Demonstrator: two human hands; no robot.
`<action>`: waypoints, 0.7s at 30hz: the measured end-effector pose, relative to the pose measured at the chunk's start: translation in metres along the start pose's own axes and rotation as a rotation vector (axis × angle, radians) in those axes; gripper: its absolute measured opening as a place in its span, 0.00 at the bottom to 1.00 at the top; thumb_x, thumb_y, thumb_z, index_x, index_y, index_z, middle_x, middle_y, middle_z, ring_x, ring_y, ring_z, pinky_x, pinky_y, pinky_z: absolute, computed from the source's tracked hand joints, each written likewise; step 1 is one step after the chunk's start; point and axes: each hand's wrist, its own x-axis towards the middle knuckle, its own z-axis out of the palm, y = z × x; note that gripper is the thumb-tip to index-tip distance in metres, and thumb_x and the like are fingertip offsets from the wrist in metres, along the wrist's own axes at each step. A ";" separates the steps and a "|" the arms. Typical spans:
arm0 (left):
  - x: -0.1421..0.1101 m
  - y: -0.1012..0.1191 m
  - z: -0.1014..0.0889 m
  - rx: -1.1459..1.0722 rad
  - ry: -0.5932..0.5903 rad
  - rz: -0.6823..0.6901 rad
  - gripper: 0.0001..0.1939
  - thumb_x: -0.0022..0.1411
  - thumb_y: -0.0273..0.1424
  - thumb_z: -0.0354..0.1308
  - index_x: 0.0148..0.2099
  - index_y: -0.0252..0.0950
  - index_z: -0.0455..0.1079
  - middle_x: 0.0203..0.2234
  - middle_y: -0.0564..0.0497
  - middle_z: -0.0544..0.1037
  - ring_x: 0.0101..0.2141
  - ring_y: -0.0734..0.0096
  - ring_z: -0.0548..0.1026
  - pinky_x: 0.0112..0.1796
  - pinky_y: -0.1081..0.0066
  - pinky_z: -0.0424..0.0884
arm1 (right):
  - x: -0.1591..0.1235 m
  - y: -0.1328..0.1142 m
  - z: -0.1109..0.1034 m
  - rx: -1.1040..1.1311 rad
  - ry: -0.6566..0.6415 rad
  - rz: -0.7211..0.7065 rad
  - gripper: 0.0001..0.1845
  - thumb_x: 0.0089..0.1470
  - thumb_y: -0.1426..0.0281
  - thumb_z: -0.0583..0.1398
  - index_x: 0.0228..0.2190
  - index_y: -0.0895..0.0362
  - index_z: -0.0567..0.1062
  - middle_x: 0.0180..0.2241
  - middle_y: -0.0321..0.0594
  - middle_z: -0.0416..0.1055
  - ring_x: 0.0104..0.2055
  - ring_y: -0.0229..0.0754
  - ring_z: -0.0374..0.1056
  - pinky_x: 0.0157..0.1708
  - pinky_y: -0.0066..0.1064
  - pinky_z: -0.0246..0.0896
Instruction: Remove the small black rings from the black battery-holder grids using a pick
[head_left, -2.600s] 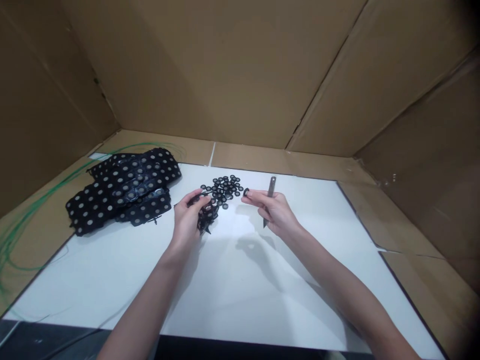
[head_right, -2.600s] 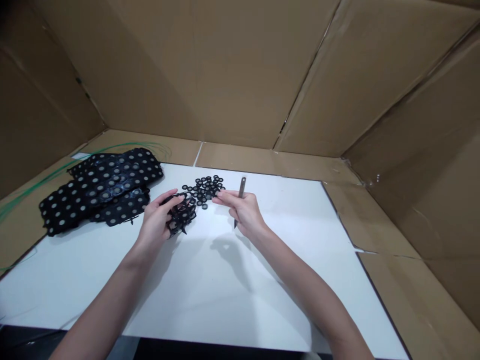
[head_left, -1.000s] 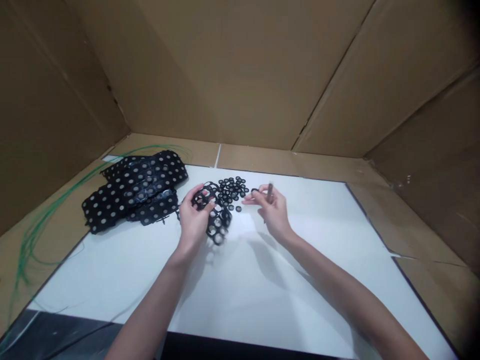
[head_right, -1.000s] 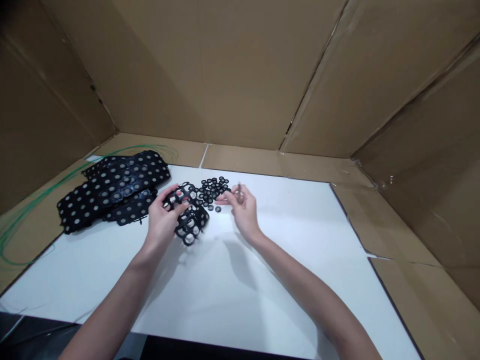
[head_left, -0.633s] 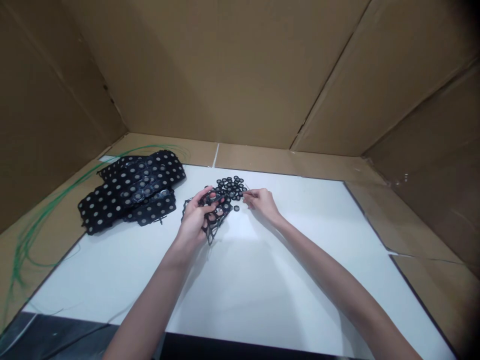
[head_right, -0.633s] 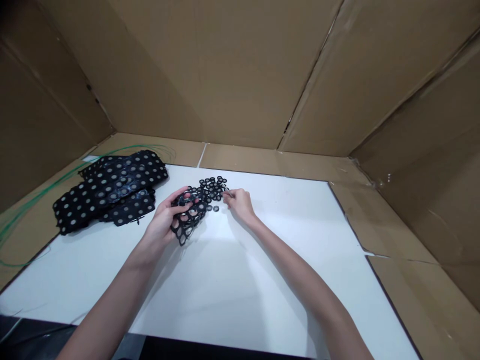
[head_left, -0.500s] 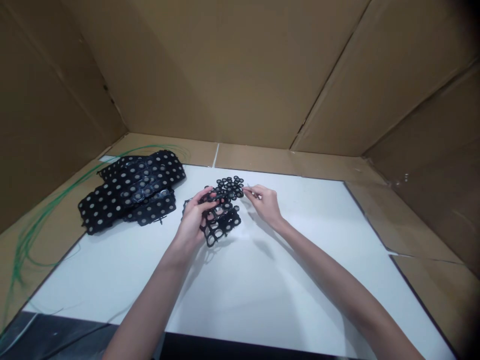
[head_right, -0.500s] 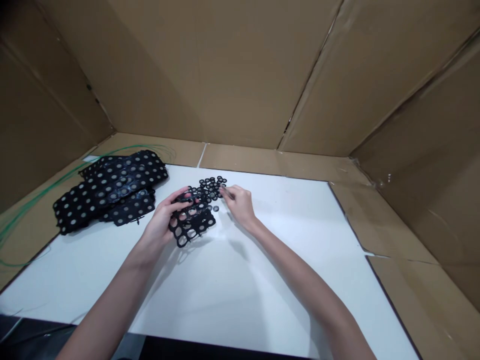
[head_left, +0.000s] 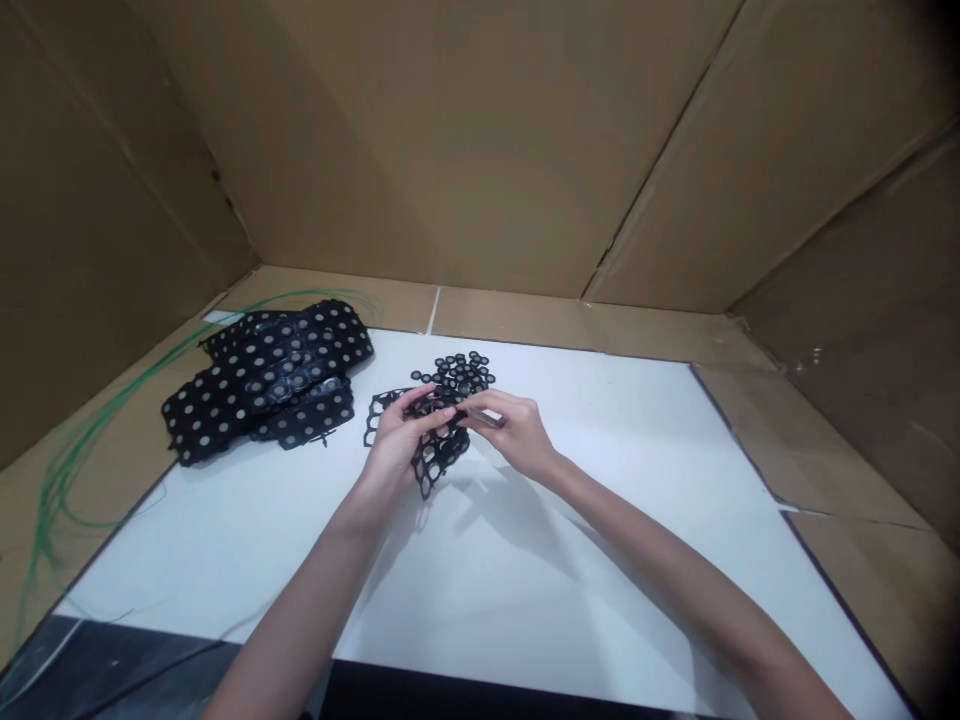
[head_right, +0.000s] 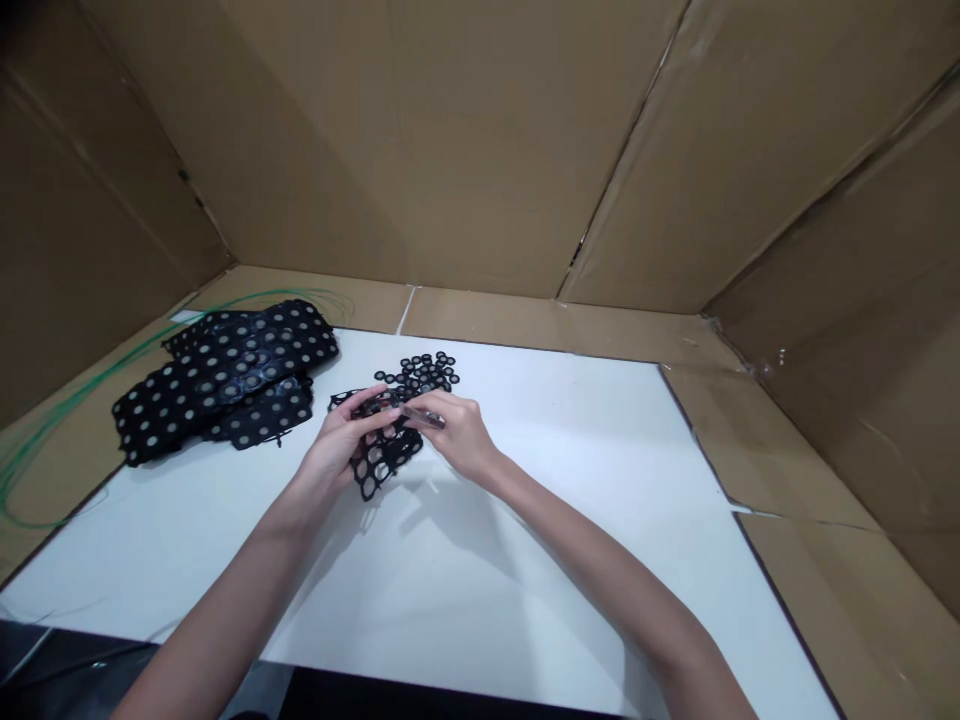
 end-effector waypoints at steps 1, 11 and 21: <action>0.000 0.000 0.000 0.001 -0.003 -0.001 0.29 0.38 0.21 0.66 0.46 0.33 0.65 0.22 0.55 0.72 0.20 0.81 0.69 0.25 0.78 0.67 | 0.000 -0.001 0.000 0.001 0.022 -0.001 0.03 0.48 0.73 0.61 0.29 0.58 0.74 0.30 0.41 0.73 0.32 0.38 0.69 0.33 0.29 0.66; -0.003 -0.001 0.002 0.027 -0.049 0.087 0.30 0.37 0.24 0.66 0.47 0.32 0.66 0.21 0.56 0.73 0.21 0.79 0.69 0.27 0.77 0.65 | -0.003 -0.001 0.000 -0.061 0.072 -0.078 0.06 0.50 0.71 0.59 0.32 0.56 0.76 0.32 0.41 0.72 0.34 0.36 0.69 0.34 0.28 0.67; -0.002 -0.004 0.001 -0.058 0.029 -0.023 0.31 0.38 0.20 0.63 0.49 0.31 0.65 0.17 0.57 0.71 0.19 0.80 0.68 0.24 0.77 0.67 | -0.012 0.000 -0.005 -0.453 -0.067 -0.336 0.16 0.56 0.77 0.49 0.40 0.55 0.73 0.36 0.45 0.72 0.37 0.39 0.68 0.26 0.26 0.62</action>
